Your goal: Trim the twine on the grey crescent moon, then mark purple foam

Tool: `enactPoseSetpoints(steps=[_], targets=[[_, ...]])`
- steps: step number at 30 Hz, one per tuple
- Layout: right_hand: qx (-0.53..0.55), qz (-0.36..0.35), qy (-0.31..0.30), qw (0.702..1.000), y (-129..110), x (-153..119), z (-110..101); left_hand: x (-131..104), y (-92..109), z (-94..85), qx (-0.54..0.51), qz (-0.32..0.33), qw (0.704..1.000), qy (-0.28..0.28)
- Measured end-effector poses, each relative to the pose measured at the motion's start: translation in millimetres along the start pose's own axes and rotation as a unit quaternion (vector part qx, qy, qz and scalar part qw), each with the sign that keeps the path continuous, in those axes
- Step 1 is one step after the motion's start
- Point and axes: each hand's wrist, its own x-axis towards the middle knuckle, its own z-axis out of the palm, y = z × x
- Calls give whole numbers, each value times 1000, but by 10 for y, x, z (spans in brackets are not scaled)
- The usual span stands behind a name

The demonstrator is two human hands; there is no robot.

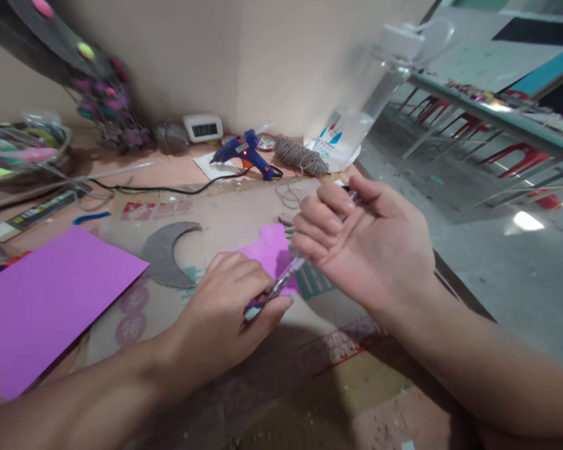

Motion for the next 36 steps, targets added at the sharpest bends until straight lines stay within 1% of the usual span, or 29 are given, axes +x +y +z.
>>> enactPoseSetpoints(steps=[4,7,9,11,14,17,21,23,26,36], targets=[[-62,-32,13,997,-5,1,-46,-7,6,8,-20,5,1000,8],[-108,-37,17,993,18,25,-63,-5,-5,9,-14,15,1000,19],[-112,-33,25,993,36,33,-69,-3,-19,15,-6,22,1000,21],[-65,-25,40,997,53,32,-77,-3,-35,27,-2,25,999,24],[73,-9,54,996,74,27,-92,-9,-59,50,-3,26,999,27],[199,13,38,979,86,35,-98,-11,-73,68,-15,26,999,32],[318,45,23,947,85,56,-82,-7,-77,71,-24,32,998,43],[349,60,30,935,75,57,-69,-8,-81,69,-26,32,998,41],[370,72,44,925,55,45,-51,-12,-87,64,-24,35,998,39],[374,86,50,922,33,28,-40,-8,-66,67,-21,40,997,59]])
